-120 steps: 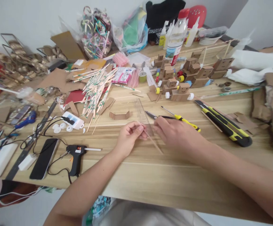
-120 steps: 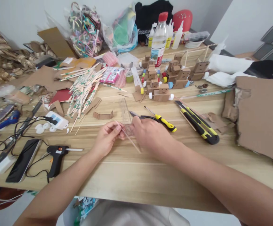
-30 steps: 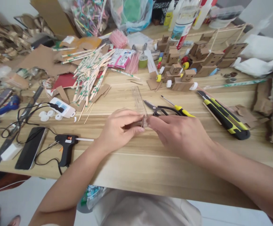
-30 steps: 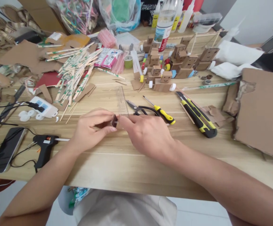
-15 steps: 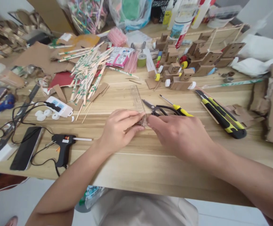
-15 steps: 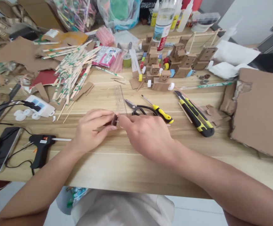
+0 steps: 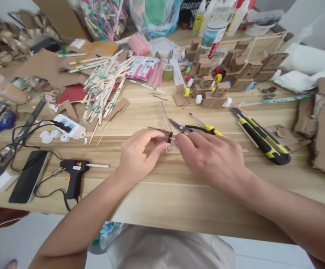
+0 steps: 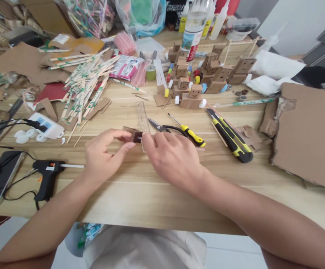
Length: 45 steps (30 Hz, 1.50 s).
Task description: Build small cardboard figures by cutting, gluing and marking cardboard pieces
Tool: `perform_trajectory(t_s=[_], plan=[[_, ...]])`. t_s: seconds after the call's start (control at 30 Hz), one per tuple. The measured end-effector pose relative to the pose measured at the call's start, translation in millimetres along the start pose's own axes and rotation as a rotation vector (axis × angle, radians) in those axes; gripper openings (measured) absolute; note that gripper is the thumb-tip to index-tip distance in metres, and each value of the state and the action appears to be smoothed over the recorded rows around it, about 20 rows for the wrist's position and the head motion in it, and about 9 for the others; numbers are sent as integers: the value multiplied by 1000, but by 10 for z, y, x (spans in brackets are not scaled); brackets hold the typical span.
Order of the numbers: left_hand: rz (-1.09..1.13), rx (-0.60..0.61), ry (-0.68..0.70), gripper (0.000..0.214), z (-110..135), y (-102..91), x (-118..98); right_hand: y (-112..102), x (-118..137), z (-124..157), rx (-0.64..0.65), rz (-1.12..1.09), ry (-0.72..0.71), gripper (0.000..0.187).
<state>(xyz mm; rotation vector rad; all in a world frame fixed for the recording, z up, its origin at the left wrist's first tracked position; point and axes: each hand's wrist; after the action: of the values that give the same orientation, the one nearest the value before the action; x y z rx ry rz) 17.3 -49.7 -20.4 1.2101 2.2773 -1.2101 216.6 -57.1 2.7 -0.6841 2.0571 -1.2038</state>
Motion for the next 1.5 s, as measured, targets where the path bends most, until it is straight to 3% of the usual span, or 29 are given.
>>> perform_trajectory(t_s=[0.13, 0.23, 0.37, 0.5, 0.6, 0.77, 1.0, 1.5], plan=[[1, 4, -80, 5, 40, 45, -61, 50, 44, -6, -92, -2, -18, 32], [11, -15, -129, 10, 54, 66, -72, 110, 35, -19, -10, -175, 28, 30], [-31, -37, -82, 13, 49, 72, -67, 156, -19, -71, 101, -742, 260, 24], [-79, -76, 70, 13, 36, 51, -69, 143, -28, -127, 34, -1398, 433, 29], [-103, -88, 145, 14, 36, 33, -66, 117, 33, -143, -59, -1623, 522, 37], [-98, -91, 187, 16, 49, 14, -72, 68, 146, -130, -173, -1668, 596, 45], [-98, -81, 226, 17, 66, -33, -112, 38, 186, -75, -222, -1476, 533, 42], [-120, -69, 238, 23, 104, -49, -129, 4, 234, -77, -227, -1500, 563, 55]])
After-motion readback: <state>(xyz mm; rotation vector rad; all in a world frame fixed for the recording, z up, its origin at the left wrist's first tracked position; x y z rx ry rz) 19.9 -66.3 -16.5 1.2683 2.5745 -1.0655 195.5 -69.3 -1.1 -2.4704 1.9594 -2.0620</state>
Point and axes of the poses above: each hand's wrist, its own z-axis away from the middle knuckle, its own y-axis out of the palm, x = y × z, and after that the axes turned 12 degrees about -y, right-handed
